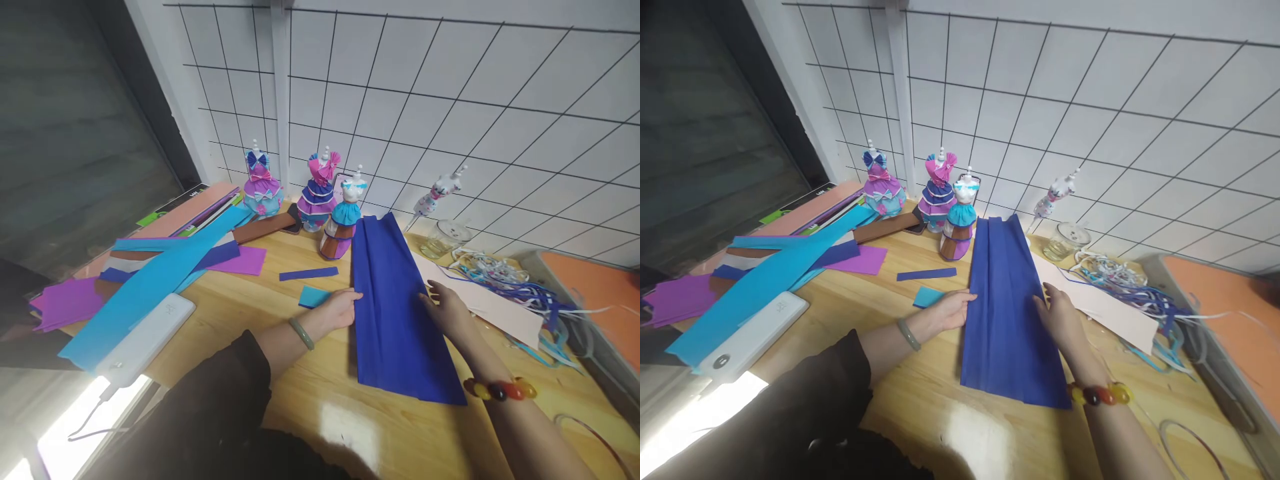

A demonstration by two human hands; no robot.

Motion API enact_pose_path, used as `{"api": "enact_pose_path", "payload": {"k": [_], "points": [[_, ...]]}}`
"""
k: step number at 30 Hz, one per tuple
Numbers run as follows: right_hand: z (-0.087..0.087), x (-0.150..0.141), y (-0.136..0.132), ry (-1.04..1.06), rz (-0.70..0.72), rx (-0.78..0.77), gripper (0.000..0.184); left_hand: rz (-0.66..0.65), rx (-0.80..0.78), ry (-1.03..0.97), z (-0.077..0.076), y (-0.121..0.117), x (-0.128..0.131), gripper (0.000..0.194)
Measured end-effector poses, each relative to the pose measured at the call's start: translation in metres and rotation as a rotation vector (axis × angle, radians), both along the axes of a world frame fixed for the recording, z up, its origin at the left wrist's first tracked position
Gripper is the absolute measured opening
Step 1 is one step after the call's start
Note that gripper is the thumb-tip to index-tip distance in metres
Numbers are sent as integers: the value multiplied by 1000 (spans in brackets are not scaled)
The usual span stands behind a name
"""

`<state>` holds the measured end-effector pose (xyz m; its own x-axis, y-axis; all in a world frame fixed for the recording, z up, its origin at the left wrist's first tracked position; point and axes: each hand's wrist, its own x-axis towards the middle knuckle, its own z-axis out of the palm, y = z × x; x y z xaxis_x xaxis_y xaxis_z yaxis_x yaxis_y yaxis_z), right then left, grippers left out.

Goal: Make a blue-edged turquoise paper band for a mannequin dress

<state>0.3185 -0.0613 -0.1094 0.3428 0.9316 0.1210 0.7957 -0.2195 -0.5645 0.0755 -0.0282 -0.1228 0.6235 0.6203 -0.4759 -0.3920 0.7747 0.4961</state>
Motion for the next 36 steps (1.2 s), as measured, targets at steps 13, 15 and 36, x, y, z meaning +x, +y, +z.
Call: {"api": "enact_pose_path", "payload": {"k": [13,15,36], "points": [[20,-66,-141,-124,372,127,28,-193,118,55,10,8,-12,13],[11,-34,-149,-170,233,86,29,-247,129,99,10,9,-16,10],[-9,-108,-140,-79,354,-10,47,-396,200,5,67,10,31,20]]}}
